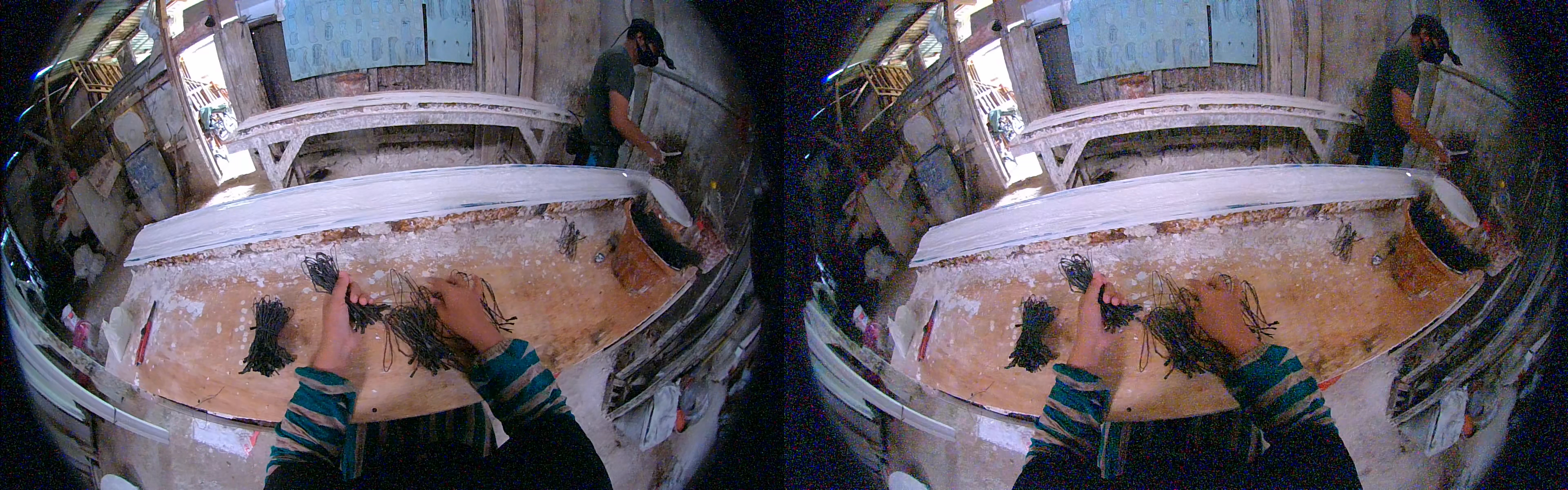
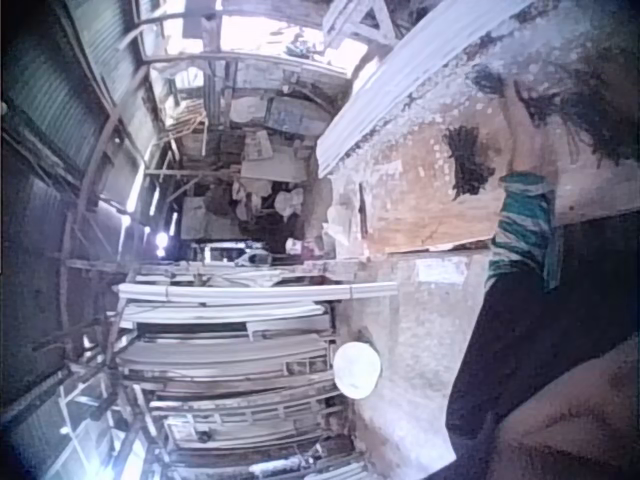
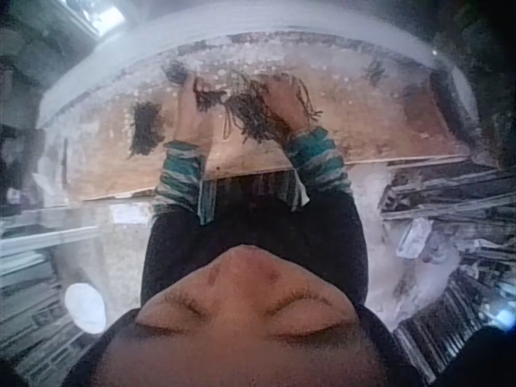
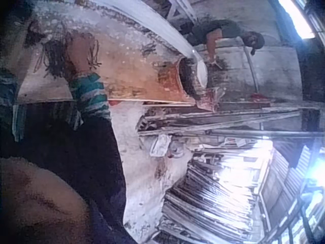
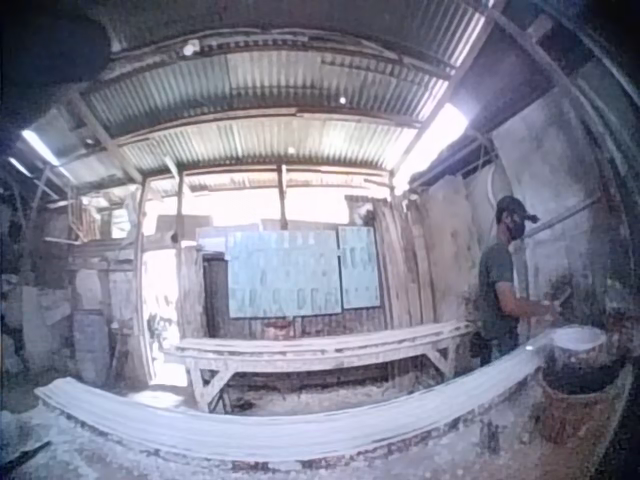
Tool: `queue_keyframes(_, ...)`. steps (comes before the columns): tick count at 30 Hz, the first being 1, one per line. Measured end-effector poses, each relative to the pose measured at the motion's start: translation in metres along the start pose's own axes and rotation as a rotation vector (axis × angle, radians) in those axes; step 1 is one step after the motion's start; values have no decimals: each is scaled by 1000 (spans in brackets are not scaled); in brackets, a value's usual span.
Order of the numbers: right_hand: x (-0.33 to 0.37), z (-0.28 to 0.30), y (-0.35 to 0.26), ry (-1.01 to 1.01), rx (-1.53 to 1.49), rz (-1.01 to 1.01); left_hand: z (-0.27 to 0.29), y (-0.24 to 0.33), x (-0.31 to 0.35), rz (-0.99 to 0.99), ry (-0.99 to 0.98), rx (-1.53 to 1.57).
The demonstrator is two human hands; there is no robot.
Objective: The person ties bundles of black cables by hand on a wooden workbench. A coworker wipes a long white curved object in the background. The person repeatedly picks up cables, twists them, and ties them into small bundles.
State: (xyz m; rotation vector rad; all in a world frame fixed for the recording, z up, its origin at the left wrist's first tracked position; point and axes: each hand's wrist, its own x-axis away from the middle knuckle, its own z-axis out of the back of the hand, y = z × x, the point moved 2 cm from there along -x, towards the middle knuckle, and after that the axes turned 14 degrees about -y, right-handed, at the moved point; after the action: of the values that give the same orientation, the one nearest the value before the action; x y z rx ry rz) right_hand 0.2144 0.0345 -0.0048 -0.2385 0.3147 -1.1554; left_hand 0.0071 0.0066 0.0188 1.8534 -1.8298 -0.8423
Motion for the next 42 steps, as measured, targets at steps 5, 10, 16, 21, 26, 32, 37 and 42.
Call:
queue_keyframes(5,-1,7,-4,26,51,24,3,2,-2,-4,-10,-3)
queue_keyframes(10,-1,6,3,166,-22,89,-3,3,1,17,-21,2)
queue_keyframes(16,-4,10,3,81,-706,244,1,-14,1,63,-45,-114)
queue_keyframes(21,7,15,-17,-109,-1011,314,-10,-31,6,33,-96,-263)
queue_keyframes(26,14,19,-31,-184,-1047,351,-7,-39,6,13,-210,-255)
queue_keyframes(32,18,19,-35,-293,-985,349,-16,-38,13,88,-112,-391)
queue_keyframes(37,17,13,-34,-315,-994,390,-4,-44,8,163,-114,-250)
queue_keyframes(42,16,28,-28,-227,-881,279,-7,-38,2,99,-119,-150)
